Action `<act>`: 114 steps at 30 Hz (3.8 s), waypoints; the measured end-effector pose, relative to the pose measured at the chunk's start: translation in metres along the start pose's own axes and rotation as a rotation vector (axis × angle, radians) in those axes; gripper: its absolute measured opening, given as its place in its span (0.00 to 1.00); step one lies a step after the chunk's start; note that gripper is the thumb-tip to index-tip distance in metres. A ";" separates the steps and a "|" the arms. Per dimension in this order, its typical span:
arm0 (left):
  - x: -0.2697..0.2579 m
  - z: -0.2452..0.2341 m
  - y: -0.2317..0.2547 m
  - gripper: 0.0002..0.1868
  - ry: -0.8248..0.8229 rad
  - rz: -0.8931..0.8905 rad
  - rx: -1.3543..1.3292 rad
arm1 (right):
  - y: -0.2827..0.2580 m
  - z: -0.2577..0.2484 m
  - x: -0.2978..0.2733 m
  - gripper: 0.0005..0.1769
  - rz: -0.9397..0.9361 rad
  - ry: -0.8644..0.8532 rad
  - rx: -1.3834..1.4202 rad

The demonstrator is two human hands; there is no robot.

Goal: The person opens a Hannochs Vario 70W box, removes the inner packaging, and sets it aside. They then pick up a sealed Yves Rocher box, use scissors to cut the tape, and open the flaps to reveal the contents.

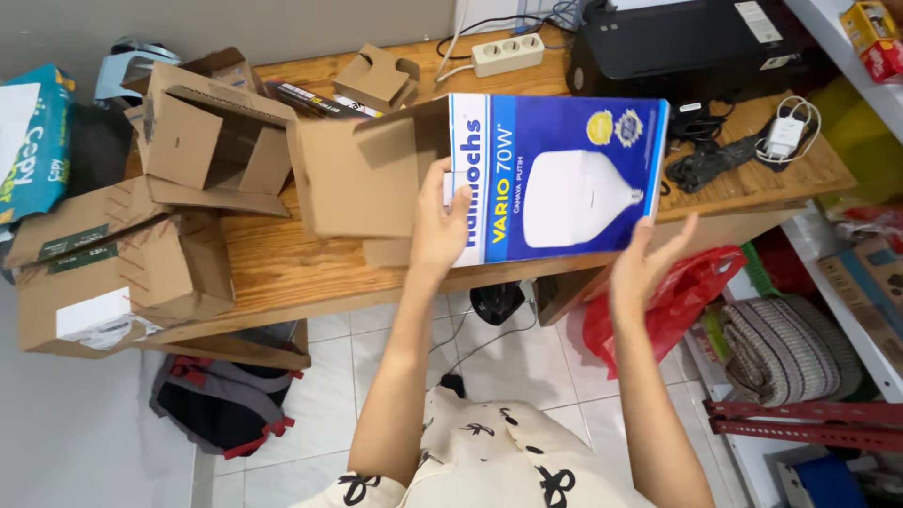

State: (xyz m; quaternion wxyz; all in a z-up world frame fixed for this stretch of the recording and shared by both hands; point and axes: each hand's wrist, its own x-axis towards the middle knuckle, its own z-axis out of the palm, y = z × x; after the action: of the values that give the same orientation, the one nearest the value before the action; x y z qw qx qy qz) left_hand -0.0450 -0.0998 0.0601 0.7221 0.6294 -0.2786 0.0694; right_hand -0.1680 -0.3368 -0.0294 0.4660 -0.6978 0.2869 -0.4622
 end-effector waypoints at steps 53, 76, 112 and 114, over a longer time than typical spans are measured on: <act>-0.037 0.000 -0.137 0.58 -0.101 0.137 0.560 | 0.067 0.085 0.003 0.25 0.334 -0.379 0.124; -0.011 0.026 -0.081 0.10 0.147 0.167 0.423 | 0.012 0.068 0.029 0.43 0.082 -0.345 -0.011; -0.048 0.041 -0.130 0.35 0.432 0.323 0.840 | 0.100 0.058 0.075 0.18 0.185 -0.524 0.298; -0.045 0.039 -0.127 0.35 0.390 0.328 0.720 | 0.099 0.057 0.074 0.17 0.178 -0.549 0.299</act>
State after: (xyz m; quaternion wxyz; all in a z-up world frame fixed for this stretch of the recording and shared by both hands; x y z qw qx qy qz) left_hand -0.0378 -0.1506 -0.0705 0.4755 0.7634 -0.1912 0.3931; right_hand -0.0829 -0.4167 -0.1000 0.6616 -0.6926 0.1392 -0.2512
